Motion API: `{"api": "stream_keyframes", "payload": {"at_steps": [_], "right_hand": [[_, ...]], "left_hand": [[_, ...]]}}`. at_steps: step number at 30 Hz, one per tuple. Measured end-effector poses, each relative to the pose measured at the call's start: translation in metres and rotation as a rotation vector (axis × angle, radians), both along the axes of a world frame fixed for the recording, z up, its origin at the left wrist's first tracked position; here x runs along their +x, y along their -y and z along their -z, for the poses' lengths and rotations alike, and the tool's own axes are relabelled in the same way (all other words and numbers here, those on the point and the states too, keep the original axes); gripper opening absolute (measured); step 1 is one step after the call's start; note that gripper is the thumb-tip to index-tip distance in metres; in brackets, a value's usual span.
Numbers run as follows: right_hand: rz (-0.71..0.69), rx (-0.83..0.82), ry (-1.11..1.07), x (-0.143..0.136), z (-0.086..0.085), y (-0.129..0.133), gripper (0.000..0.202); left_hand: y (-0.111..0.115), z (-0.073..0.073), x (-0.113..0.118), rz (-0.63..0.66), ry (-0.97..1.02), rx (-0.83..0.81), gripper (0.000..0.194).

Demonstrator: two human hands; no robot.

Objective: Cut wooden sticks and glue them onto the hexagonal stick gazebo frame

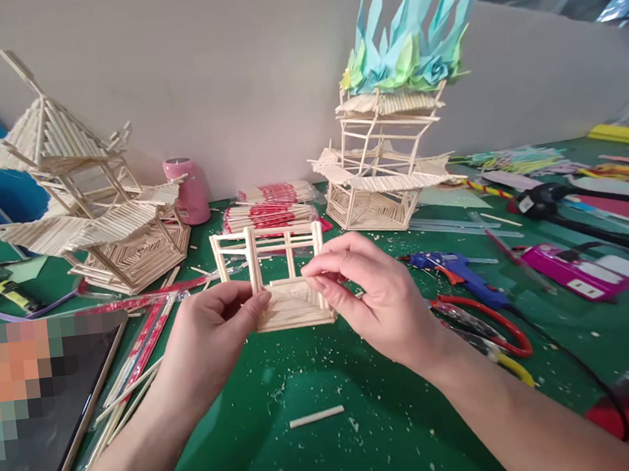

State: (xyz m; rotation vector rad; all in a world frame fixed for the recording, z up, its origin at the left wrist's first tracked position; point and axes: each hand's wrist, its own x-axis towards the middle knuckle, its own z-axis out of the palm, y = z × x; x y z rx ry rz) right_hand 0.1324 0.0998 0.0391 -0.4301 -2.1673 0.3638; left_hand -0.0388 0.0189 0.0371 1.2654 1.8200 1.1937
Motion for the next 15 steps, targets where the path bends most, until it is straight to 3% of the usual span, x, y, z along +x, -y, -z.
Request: {"api": "stream_keyframes", "payload": {"at_steps": [7, 15], "right_hand": [[0.039, 0.05, -0.057, -0.007, 0.005, -0.006, 0.01], [0.032, 0.092, 0.063, -0.01, -0.002, -0.014, 0.013]], "left_hand": [[-0.003, 0.002, 0.002, 0.002, 0.123, -0.011, 0.024], [-0.009, 0.003, 0.0, -0.007, 0.153, 0.028, 0.024]]}}
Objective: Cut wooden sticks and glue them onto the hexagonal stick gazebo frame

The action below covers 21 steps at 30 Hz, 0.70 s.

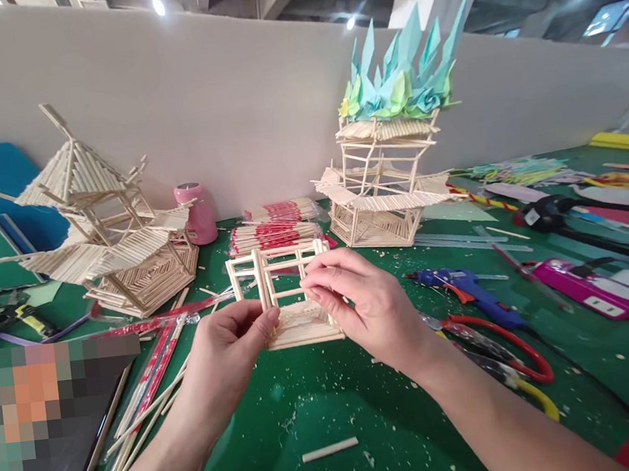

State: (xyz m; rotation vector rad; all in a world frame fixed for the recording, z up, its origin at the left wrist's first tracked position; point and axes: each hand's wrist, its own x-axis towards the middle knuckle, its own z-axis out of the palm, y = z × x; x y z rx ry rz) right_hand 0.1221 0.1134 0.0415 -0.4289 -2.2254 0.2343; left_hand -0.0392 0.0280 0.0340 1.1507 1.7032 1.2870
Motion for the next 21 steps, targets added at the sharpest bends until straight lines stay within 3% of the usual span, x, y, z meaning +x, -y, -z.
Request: {"api": "stream_keyframes", "payload": {"at_steps": [10, 21], "right_hand": [[0.07, 0.085, -0.051, 0.001, 0.004, 0.008, 0.015], [0.115, 0.018, 0.04, 0.003, 0.006, 0.013, 0.018]], "left_hand": [[0.005, 0.001, 0.0, 0.006, 0.285, -0.042, 0.022], [0.006, 0.001, 0.002, 0.013, 0.305, -0.06, 0.023]]}}
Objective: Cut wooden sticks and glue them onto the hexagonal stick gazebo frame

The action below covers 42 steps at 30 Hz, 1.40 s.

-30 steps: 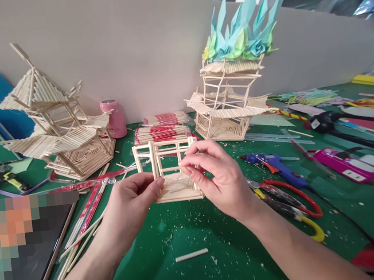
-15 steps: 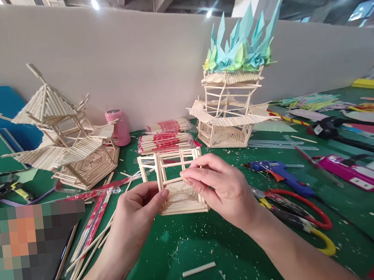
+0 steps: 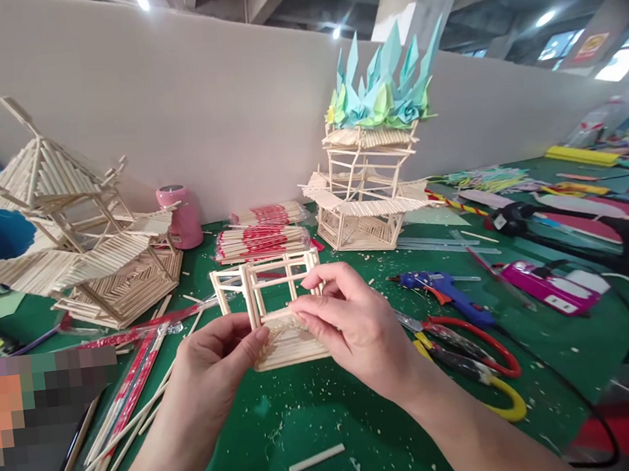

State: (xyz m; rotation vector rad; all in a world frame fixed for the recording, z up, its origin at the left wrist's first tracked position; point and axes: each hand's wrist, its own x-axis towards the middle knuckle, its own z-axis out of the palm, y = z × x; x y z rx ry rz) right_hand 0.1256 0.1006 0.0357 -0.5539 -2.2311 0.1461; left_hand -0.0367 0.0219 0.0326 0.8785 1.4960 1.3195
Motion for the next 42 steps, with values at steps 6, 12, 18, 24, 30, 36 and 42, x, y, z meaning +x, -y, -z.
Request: {"api": "stream_keyframes", "payload": {"at_steps": [6, 12, 18, 24, 30, 36, 42], "right_hand": [[-0.004, -0.029, 0.024, 0.0015, -0.0002, 0.0001, 0.019], [-0.001, -0.029, 0.021, 0.001, -0.0024, 0.001, 0.02], [-0.015, -0.025, 0.032, 0.0017, -0.0031, 0.0022, 0.02], [-0.015, -0.039, 0.039, 0.0038, -0.0012, 0.0023, 0.02], [-0.003, -0.05, 0.044, 0.0039, -0.0022, 0.0025, 0.019], [0.006, -0.052, 0.051, 0.0041, -0.0016, 0.0044, 0.018], [-0.07, -0.153, 0.006, 0.0063, -0.0017, 0.0045, 0.016]], "left_hand": [[-0.0002, -0.0012, 0.0004, 0.012, 0.01, -0.017, 0.021], [-0.0016, -0.0051, 0.0032, 0.02, 0.04, -0.03, 0.023], [-0.0021, -0.0042, 0.0018, 0.018, 0.009, -0.03, 0.021], [0.0013, -0.004, 0.0017, 0.025, 0.022, -0.056, 0.028], [0.0002, -0.0057, 0.0016, 0.037, 0.004, -0.079, 0.028], [-0.0004, -0.0044, 0.0034, 0.042, -0.024, -0.045, 0.026], [-0.0005, -0.0057, 0.006, 0.035, -0.003, -0.042, 0.029]]}}
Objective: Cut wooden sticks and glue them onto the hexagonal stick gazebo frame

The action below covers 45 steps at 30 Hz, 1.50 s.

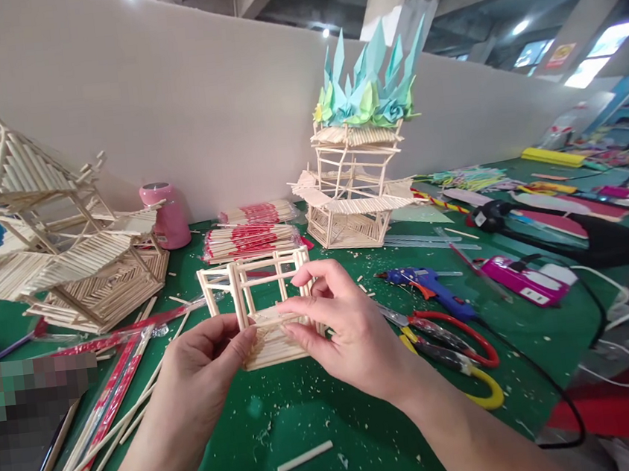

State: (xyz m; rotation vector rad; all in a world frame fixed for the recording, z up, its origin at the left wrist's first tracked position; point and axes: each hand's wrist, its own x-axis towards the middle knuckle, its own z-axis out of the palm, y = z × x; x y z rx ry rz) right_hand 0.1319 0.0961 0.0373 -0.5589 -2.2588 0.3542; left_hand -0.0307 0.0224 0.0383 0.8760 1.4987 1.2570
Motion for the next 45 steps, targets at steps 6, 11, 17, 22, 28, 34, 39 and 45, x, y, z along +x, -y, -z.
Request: {"api": "stream_keyframes", "payload": {"at_steps": [6, 11, 17, 22, 28, 34, 39, 45], "right_hand": [[0.0, -0.342, -0.247, 0.015, -0.003, -0.01, 0.02], [0.002, -0.555, -0.021, 0.02, -0.006, -0.015, 0.018], [-0.031, -0.597, 0.038, 0.012, -0.003, -0.01, 0.007], [-0.181, -0.88, -0.073, 0.01, 0.001, -0.012, 0.009], [-0.257, -0.985, -0.126, 0.01, 0.002, -0.018, 0.016], [-0.288, -1.067, -0.125, 0.011, 0.004, -0.021, 0.023], [-0.306, -1.067, -0.122, 0.012, 0.006, -0.023, 0.023], [-0.339, -1.042, -0.118, 0.013, 0.007, -0.023, 0.02]], "left_hand": [[0.002, 0.0, 0.001, -0.015, -0.001, -0.022, 0.032], [0.004, 0.001, 0.003, -0.036, -0.028, 0.001, 0.031], [0.005, 0.0, 0.002, -0.044, -0.017, 0.008, 0.03], [0.003, -0.001, 0.002, -0.032, 0.003, 0.018, 0.027], [0.003, 0.001, 0.002, 0.001, 0.024, -0.002, 0.029], [0.004, 0.001, 0.002, -0.008, 0.001, -0.008, 0.032], [0.002, 0.0, 0.004, -0.039, -0.02, 0.014, 0.029], [0.004, -0.002, 0.004, -0.015, -0.003, -0.005, 0.03]]}}
